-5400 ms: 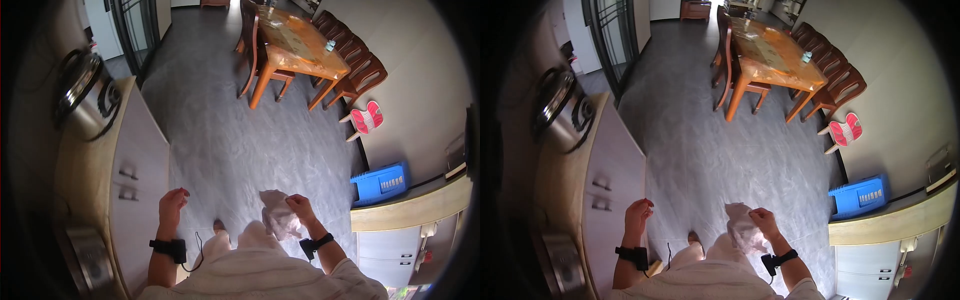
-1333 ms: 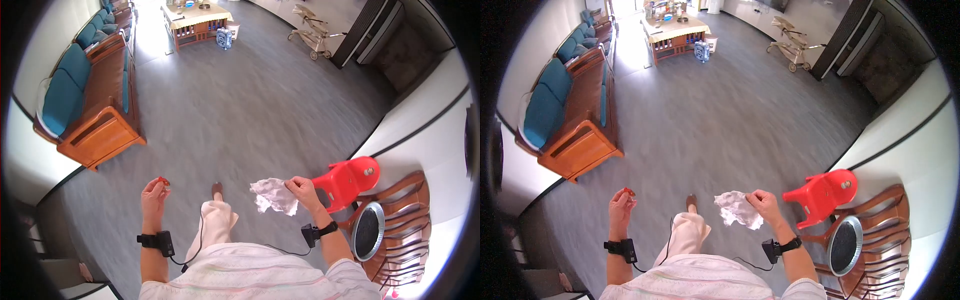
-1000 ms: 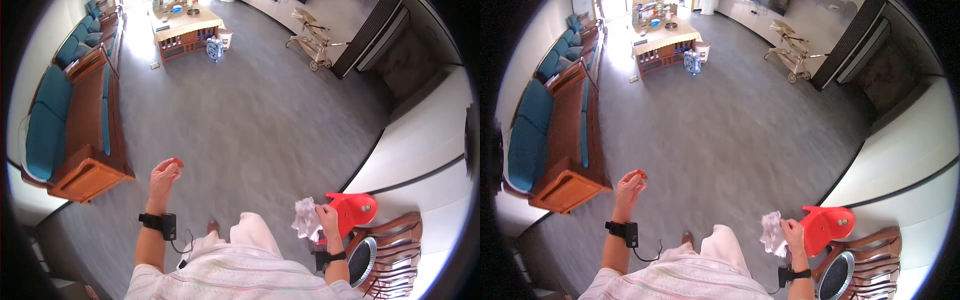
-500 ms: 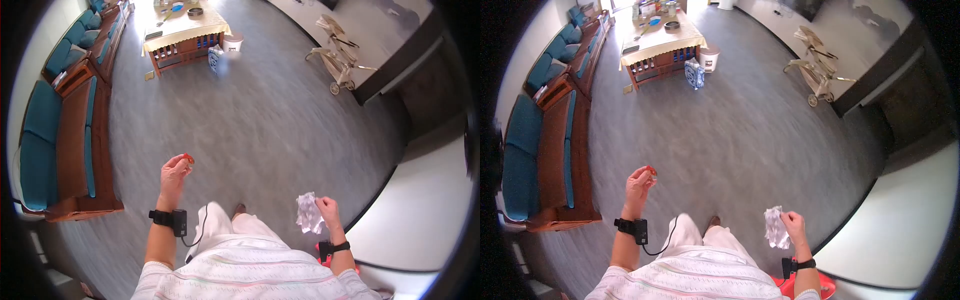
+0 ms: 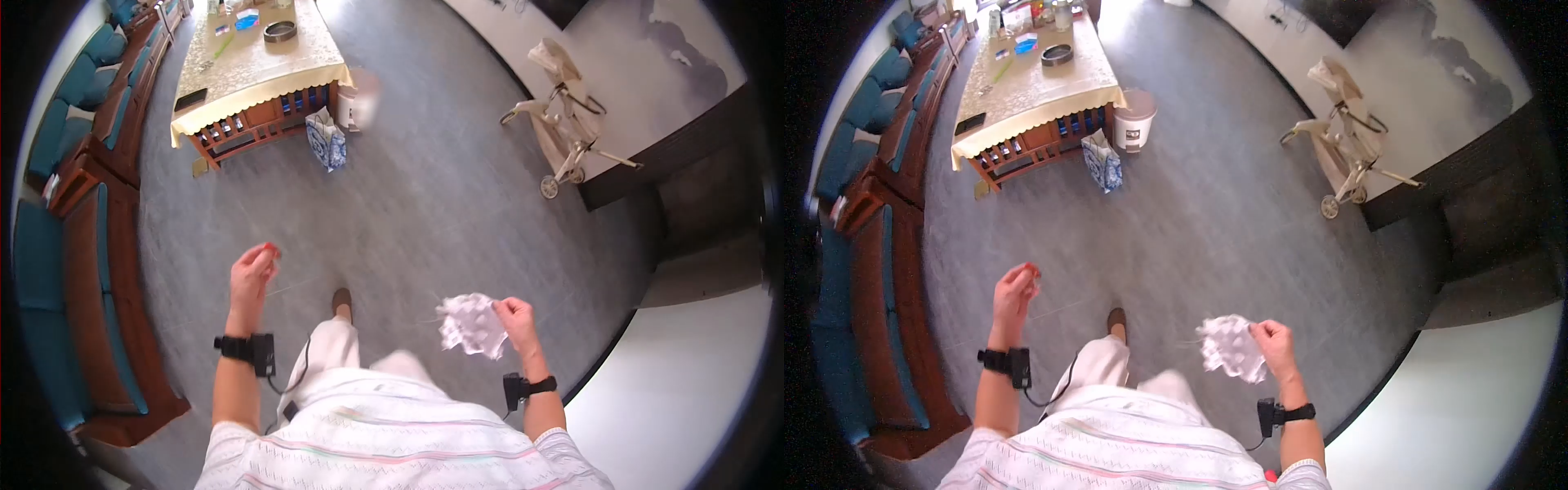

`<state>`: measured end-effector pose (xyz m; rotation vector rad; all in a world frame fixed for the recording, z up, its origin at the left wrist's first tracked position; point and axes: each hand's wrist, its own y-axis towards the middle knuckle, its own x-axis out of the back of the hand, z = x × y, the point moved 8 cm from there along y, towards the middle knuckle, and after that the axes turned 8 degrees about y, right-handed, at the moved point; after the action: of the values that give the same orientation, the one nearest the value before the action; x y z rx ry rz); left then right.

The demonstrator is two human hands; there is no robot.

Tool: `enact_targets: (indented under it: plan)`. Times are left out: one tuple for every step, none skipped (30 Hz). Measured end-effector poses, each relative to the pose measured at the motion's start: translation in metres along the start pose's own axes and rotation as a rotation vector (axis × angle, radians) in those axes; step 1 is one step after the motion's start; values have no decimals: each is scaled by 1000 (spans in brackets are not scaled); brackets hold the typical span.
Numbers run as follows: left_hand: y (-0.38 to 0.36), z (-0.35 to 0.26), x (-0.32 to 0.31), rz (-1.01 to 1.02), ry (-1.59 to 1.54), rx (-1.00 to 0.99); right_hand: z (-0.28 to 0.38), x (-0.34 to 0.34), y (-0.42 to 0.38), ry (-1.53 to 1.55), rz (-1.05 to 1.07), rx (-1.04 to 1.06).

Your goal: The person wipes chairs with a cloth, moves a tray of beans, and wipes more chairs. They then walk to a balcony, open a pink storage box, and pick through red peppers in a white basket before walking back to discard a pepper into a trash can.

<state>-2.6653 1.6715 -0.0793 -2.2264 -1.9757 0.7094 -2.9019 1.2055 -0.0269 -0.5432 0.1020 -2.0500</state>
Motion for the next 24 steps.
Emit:
enact_targets:
  plan:
    - [29, -15, -16, -4, 28, 26, 12, 1, 23, 9, -16, -48]
    - [64, -33, -41, 18, 7, 14, 17, 1, 47, 26, -19, -73]
    - [97, -47, -64, 43, -27, -7, 25, 2, 72, 55, -25, -66]
    - [130, -56, -81, 49, -23, -2, 34, 5, 99, 78, -32, -52]
    - [161, -63, -99, 92, -34, -14, 39, 8, 126, 79, -37, -56]
    - [170, -64, -109, 132, -44, -30, 33, 9, 132, 95, -32, -65]
    - [202, -64, -120, 127, -40, -21, 33, 6, 158, 109, -22, -83]
    - [229, -63, -131, 135, -46, -18, 34, 5, 182, 108, -15, -96]
    - [254, -62, -143, 141, -55, -21, 35, 4, 210, 90, -11, -128]
    - [280, -62, -155, 131, -55, -21, 38, 3, 243, 72, -8, -154]
    - [306, -62, -166, 115, -66, -21, 43, 1, 276, 73, 2, -153]
    - [332, -62, -177, 101, -78, -22, 45, -1, 308, 65, 26, -170]
    - [350, -60, -187, 91, -75, -25, 45, 2, 334, 57, 51, -188]
    - [378, -59, -196, 71, -75, -15, 50, 3, 370, 54, 61, -186]
    - [406, -61, -206, 50, -79, -8, 57, 3, 408, 28, 81, -179]
    - [435, -65, -217, 39, -86, -13, 65, 4, 447, 1, 100, -173]
    - [459, -70, -226, 24, -97, -25, 83, 3, 479, -2, 103, -185]
    - [475, -70, -233, 5, -111, -22, 109, -1, 508, -90, 157, -188]
    - [492, -69, -242, -10, -126, 0, 129, -1, 535, -189, 217, -183]
    - [501, -71, -246, -61, -152, 12, 135, 4, 551, -218, 235, -197]
    - [515, -78, -248, -117, -174, 5, 141, 3, 579, -177, 250, -193]
    - [530, -84, -249, -139, -179, -4, 148, -4, 607, -122, 263, -184]
    - [545, -87, -252, -145, -178, -2, 157, -11, 629, -123, 283, -182]
    - [559, -87, -255, -147, -177, 8, 163, -17, 647, -109, 308, -180]
